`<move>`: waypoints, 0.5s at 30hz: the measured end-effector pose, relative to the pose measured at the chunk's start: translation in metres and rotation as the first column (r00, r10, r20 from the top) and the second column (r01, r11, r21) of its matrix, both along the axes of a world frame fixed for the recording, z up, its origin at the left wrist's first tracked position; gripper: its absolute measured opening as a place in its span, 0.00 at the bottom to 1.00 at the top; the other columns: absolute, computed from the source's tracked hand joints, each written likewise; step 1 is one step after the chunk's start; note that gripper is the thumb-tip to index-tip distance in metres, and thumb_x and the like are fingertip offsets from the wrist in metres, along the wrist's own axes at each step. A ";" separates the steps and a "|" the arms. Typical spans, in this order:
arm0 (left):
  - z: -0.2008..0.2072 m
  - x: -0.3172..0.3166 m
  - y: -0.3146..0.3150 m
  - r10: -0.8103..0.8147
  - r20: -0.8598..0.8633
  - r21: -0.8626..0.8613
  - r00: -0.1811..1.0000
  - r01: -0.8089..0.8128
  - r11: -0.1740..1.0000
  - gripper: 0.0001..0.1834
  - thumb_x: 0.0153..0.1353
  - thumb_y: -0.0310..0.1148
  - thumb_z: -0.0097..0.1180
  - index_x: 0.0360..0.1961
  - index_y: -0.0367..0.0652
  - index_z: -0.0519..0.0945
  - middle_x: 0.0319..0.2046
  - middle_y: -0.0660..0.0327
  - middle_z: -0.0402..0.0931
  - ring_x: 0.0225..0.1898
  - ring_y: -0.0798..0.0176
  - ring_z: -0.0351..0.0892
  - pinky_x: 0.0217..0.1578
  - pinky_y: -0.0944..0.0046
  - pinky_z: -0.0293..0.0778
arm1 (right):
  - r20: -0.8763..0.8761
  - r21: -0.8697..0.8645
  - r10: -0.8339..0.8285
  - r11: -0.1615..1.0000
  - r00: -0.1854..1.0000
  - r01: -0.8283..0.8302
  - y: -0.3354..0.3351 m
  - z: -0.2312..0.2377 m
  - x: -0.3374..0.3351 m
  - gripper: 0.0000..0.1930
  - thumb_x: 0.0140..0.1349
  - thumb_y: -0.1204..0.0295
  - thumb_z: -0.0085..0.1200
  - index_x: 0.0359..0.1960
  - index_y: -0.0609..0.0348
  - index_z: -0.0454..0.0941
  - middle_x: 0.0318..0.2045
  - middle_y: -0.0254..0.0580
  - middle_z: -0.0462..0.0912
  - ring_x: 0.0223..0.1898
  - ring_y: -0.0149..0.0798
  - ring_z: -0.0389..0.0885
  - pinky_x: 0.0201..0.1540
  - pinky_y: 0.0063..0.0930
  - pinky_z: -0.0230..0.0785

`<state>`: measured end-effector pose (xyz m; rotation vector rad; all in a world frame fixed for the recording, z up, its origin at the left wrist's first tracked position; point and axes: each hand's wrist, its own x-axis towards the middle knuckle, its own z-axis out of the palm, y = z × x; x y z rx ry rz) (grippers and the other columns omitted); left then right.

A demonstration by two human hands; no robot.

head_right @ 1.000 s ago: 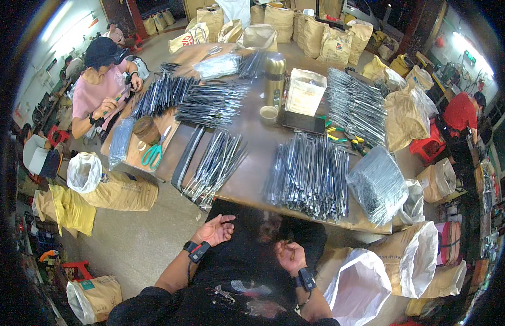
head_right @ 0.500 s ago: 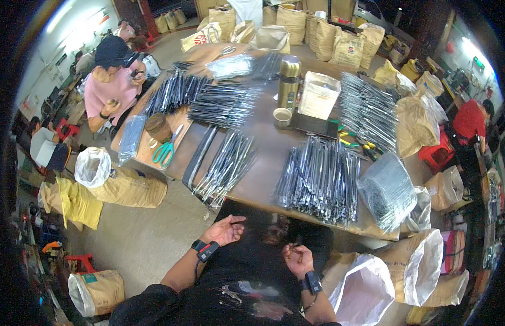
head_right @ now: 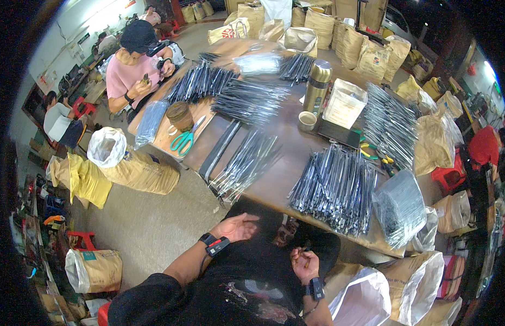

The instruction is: The person uses pliers to strip insulation from long metal wires, handling them one at a time and placing them on a table.

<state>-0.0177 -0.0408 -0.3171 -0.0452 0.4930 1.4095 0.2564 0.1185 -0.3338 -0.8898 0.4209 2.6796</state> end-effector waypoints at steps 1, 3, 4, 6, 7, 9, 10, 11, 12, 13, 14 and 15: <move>0.001 0.000 0.000 0.003 -0.006 0.005 1.000 -0.003 1.000 0.23 0.64 0.44 0.43 0.52 0.38 0.67 0.36 0.55 0.75 0.35 0.63 0.75 0.38 0.64 0.73 | -0.003 -0.003 -0.001 1.000 1.000 0.001 0.000 0.001 0.000 0.11 0.41 0.78 0.45 0.28 0.71 0.69 0.29 0.51 0.72 0.33 0.44 0.72 0.35 0.26 0.71; -0.001 0.000 0.001 0.005 -0.007 0.001 1.000 -0.005 1.000 0.23 0.64 0.44 0.43 0.52 0.38 0.67 0.36 0.55 0.75 0.35 0.63 0.75 0.38 0.64 0.72 | -0.002 -0.014 0.013 1.000 1.000 -0.013 0.002 -0.003 0.001 0.10 0.41 0.78 0.44 0.28 0.71 0.69 0.29 0.50 0.72 0.33 0.44 0.72 0.35 0.26 0.71; -0.001 -0.001 0.002 0.003 -0.009 -0.002 1.000 -0.003 1.000 0.22 0.64 0.44 0.43 0.52 0.38 0.68 0.36 0.55 0.75 0.35 0.62 0.75 0.38 0.64 0.72 | -0.003 -0.025 0.024 0.999 1.000 -0.024 0.004 -0.005 0.002 0.10 0.41 0.79 0.44 0.28 0.71 0.69 0.29 0.50 0.72 0.33 0.44 0.72 0.35 0.27 0.72; 0.000 0.000 0.005 0.003 -0.008 0.000 1.000 -0.003 1.000 0.22 0.64 0.44 0.43 0.52 0.39 0.68 0.36 0.55 0.75 0.35 0.62 0.75 0.38 0.65 0.72 | 0.002 -0.027 0.021 0.999 1.000 -0.021 0.006 -0.010 0.004 0.09 0.41 0.79 0.44 0.27 0.70 0.70 0.29 0.50 0.73 0.33 0.44 0.72 0.35 0.27 0.72; 0.001 -0.001 0.004 0.002 -0.007 0.000 1.000 -0.002 1.000 0.22 0.64 0.44 0.43 0.52 0.39 0.68 0.36 0.55 0.75 0.35 0.62 0.74 0.38 0.65 0.72 | 0.005 -0.032 0.019 0.999 1.000 -0.019 0.005 -0.010 0.003 0.09 0.41 0.79 0.43 0.27 0.70 0.70 0.29 0.50 0.73 0.33 0.44 0.73 0.35 0.28 0.72; -0.002 -0.003 0.005 -0.001 0.005 0.011 1.000 0.001 1.000 0.22 0.64 0.44 0.43 0.52 0.39 0.68 0.36 0.55 0.75 0.36 0.62 0.75 0.38 0.64 0.72 | 0.004 -0.029 0.020 0.999 1.000 -0.020 0.006 -0.010 0.002 0.09 0.42 0.79 0.43 0.26 0.70 0.70 0.29 0.50 0.73 0.33 0.44 0.73 0.35 0.28 0.72; -0.003 -0.003 0.005 -0.004 0.017 0.023 1.000 0.004 1.000 0.22 0.64 0.44 0.43 0.52 0.39 0.68 0.36 0.55 0.75 0.36 0.62 0.75 0.38 0.64 0.72 | 0.002 -0.026 0.022 0.999 1.000 -0.022 0.007 -0.009 0.001 0.08 0.42 0.79 0.43 0.26 0.69 0.70 0.28 0.50 0.73 0.33 0.44 0.73 0.34 0.28 0.72; -0.003 -0.004 0.005 -0.001 0.015 0.025 1.000 0.001 1.000 0.22 0.64 0.44 0.43 0.52 0.39 0.68 0.36 0.55 0.75 0.36 0.62 0.75 0.38 0.64 0.72 | 0.001 -0.023 0.025 0.999 1.000 -0.025 0.007 -0.010 0.001 0.08 0.42 0.79 0.43 0.26 0.69 0.70 0.28 0.50 0.73 0.33 0.44 0.73 0.34 0.28 0.72; -0.004 -0.003 0.004 -0.001 0.016 0.029 1.000 0.000 1.000 0.22 0.64 0.43 0.43 0.52 0.39 0.68 0.36 0.54 0.75 0.37 0.62 0.75 0.39 0.63 0.72 | 0.018 -0.032 0.020 0.999 1.000 -0.019 0.007 -0.013 0.003 0.08 0.42 0.79 0.43 0.26 0.69 0.70 0.28 0.49 0.73 0.32 0.44 0.73 0.34 0.28 0.72; -0.004 -0.003 0.003 0.008 0.015 0.034 1.000 -0.008 0.999 0.21 0.64 0.43 0.43 0.51 0.39 0.68 0.37 0.54 0.75 0.37 0.61 0.75 0.39 0.63 0.73 | 0.033 -0.038 0.024 0.999 0.999 -0.022 0.008 -0.011 0.001 0.08 0.42 0.79 0.43 0.25 0.69 0.70 0.27 0.49 0.74 0.32 0.44 0.73 0.34 0.28 0.72; -0.008 -0.003 0.002 0.022 0.010 0.041 1.000 -0.023 0.999 0.21 0.64 0.43 0.43 0.51 0.39 0.68 0.37 0.54 0.75 0.37 0.61 0.75 0.39 0.63 0.73 | 0.028 -0.032 0.038 0.999 0.999 -0.037 0.007 -0.009 0.000 0.08 0.42 0.79 0.43 0.25 0.69 0.70 0.27 0.49 0.74 0.32 0.44 0.73 0.34 0.28 0.72; -0.013 -0.003 0.000 0.017 0.022 0.042 1.000 -0.018 0.999 0.23 0.64 0.44 0.43 0.53 0.38 0.67 0.38 0.54 0.74 0.38 0.61 0.75 0.38 0.62 0.73 | 0.033 -0.021 0.022 1.000 0.999 -0.021 0.004 -0.006 0.000 0.08 0.42 0.79 0.43 0.25 0.69 0.70 0.27 0.49 0.74 0.32 0.44 0.74 0.34 0.28 0.72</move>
